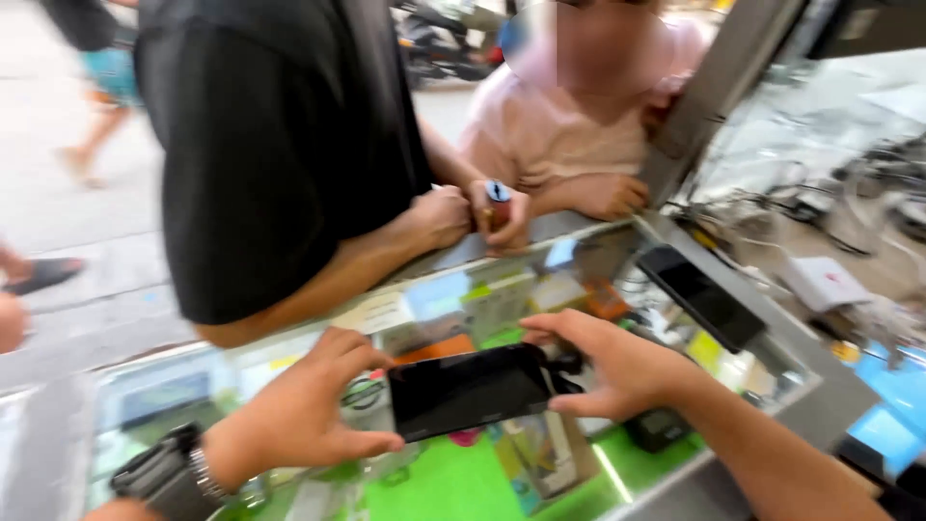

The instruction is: Inspecting and repairing multiple smartphones at a service counter and repair bench while interacting with customers.

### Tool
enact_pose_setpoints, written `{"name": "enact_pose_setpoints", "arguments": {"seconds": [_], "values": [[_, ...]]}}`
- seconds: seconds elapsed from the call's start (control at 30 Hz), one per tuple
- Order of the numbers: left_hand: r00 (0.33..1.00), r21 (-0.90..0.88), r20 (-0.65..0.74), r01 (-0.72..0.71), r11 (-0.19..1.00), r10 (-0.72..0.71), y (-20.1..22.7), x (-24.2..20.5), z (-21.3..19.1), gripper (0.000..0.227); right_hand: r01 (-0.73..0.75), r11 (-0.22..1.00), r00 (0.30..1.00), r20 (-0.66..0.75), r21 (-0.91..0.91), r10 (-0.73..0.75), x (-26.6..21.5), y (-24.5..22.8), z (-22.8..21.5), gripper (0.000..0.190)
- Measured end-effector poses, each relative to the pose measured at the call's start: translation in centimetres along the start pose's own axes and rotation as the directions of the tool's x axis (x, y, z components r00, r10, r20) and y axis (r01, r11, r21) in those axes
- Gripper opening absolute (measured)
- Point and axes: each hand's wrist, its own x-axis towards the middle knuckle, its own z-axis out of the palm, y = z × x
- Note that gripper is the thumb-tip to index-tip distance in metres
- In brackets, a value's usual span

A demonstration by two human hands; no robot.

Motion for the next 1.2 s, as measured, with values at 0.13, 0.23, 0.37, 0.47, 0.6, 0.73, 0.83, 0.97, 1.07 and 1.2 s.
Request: {"name": "enact_pose_setpoints", "arguments": {"seconds": [0.13, 0.23, 0.37, 0.47, 0.6, 0.73, 0.83, 0.97, 1.07, 1.2], "values": [[0.989, 0.008, 0.106, 0.101, 0.995, -0.101, 1.6, 0.3, -1.4, 0.059, -0.155, 0.987, 0.987, 0.055, 0.036, 0.153, 0.0, -0.5, -0.4, 0.093], [0.986, 0.005, 0.108, 0.128, 0.992, -0.128, 1.5, 0.2, -1.2, 0.066, -0.216, 0.976, 0.973, 0.088, -0.002, 0.215, 0.1, -1.0, -0.6, 0.092], [0.981, 0.003, 0.142, 0.135, 0.991, -0.134, 1.4, 0.4, -1.1, 0.093, -0.170, 0.985, 0.983, 0.062, -0.007, 0.170, 0.0, -1.3, -0.8, 0.090], [0.987, 0.074, 0.149, 0.056, 0.996, -0.066, 1.0, 0.4, -0.7, 0.097, -0.146, 0.989, 0.986, 0.083, 0.018, 0.144, 0.0, -1.5, -0.9, 0.091], [0.989, 0.061, 0.145, 0.003, 0.998, -0.012, 0.7, 0.3, -0.5, 0.087, -0.145, 0.989, 0.984, 0.106, -0.012, 0.145, 0.1, -1.0, -0.7, 0.095], [0.991, 0.075, 0.131, -0.017, 0.997, 0.007, 0.9, 0.3, -0.4, 0.086, -0.075, 0.996, 0.996, 0.050, -0.042, 0.077, 0.0, -0.1, -0.2, 0.099], [0.994, 0.070, 0.105, -0.051, 0.996, 0.044, 0.7, 0.2, -0.2, 0.083, -0.078, 0.996, 0.995, 0.061, -0.039, 0.080, 0.1, 0.1, -0.1, 0.099], [0.993, 0.072, 0.108, -0.057, 0.996, 0.049, 0.4, 0.4, -0.1, 0.084, -0.064, 0.997, 0.997, 0.033, -0.035, 0.065, 0.1, 0.1, -0.2, 0.100], [0.990, 0.080, 0.139, -0.013, 0.997, 0.002, 0.6, 0.4, -0.3, 0.087, -0.046, 0.998, 0.997, 0.056, -0.030, 0.048, 0.1, 0.3, -0.3, 0.100], [0.993, 0.092, 0.114, -0.033, 0.995, 0.023, 1.1, 0.2, -0.6, 0.090, -0.056, 0.997, 0.998, 0.032, -0.044, 0.057, -0.1, 0.1, -0.5, 0.098]]}}
